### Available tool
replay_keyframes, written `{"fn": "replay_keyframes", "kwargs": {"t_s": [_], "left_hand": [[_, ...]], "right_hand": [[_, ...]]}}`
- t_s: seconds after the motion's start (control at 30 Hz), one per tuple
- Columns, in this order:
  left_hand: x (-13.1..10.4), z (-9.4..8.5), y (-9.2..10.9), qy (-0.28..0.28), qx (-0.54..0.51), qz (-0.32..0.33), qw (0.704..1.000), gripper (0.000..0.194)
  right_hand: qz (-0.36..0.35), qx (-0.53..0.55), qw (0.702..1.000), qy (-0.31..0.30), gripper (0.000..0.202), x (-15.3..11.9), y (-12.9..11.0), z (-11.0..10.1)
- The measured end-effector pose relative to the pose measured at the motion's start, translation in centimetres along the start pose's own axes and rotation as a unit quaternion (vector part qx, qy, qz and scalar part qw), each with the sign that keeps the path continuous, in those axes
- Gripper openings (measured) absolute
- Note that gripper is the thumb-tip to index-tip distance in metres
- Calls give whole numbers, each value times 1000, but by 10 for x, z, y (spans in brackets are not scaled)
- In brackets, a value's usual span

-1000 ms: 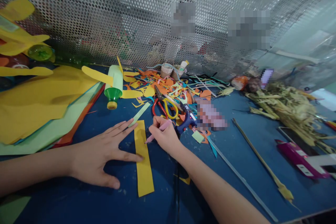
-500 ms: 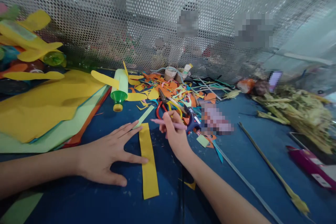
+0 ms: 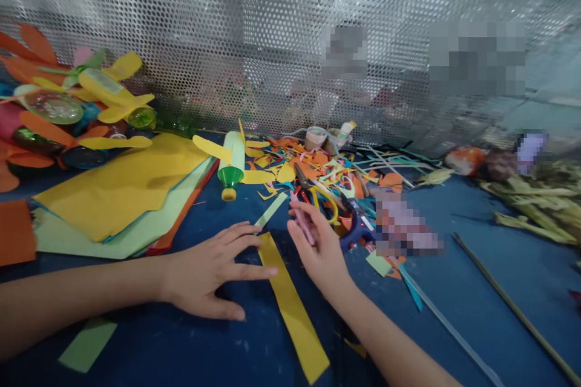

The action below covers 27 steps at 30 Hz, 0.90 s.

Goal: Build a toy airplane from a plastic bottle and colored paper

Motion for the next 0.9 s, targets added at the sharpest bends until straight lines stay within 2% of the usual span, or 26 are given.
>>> {"fn": "replay_keyframes", "kwargs": {"t_s": [0.13, 0.2, 0.4, 0.53, 0.73, 0.9], "left_hand": [[0, 5, -5, -5, 11, -23, 1000, 82], [0, 6, -6, -6, 17, -29, 999, 82], [2, 1, -3, 8, 20, -23, 1000, 58], [1, -5, -5, 41, 23, -42, 998, 47], [0, -9, -6, 80, 9, -48, 996, 34], [1, -8, -5, 77, 11, -42, 996, 31]], "right_hand": [[16, -30, 999, -2, 31, 1, 7, 1], [14, -33, 999, -2, 29, 3, 9, 1], [7, 7, 1000, -14, 29, 6, 14, 7], [28, 13, 999, -7, 25, 6, 20, 8], [12, -55, 998, -9, 17, 9, 17, 5], [-24, -110, 994, -5, 19, 10, 7, 3]]}}
Point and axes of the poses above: each hand's wrist, its own x-axis towards the middle knuckle, its own z-axis out of the palm, y = z × x, the point moved 10 cm from there along x, towards the middle knuckle, and after that the axes turned 3 degrees about x, right-handed, at the moved point
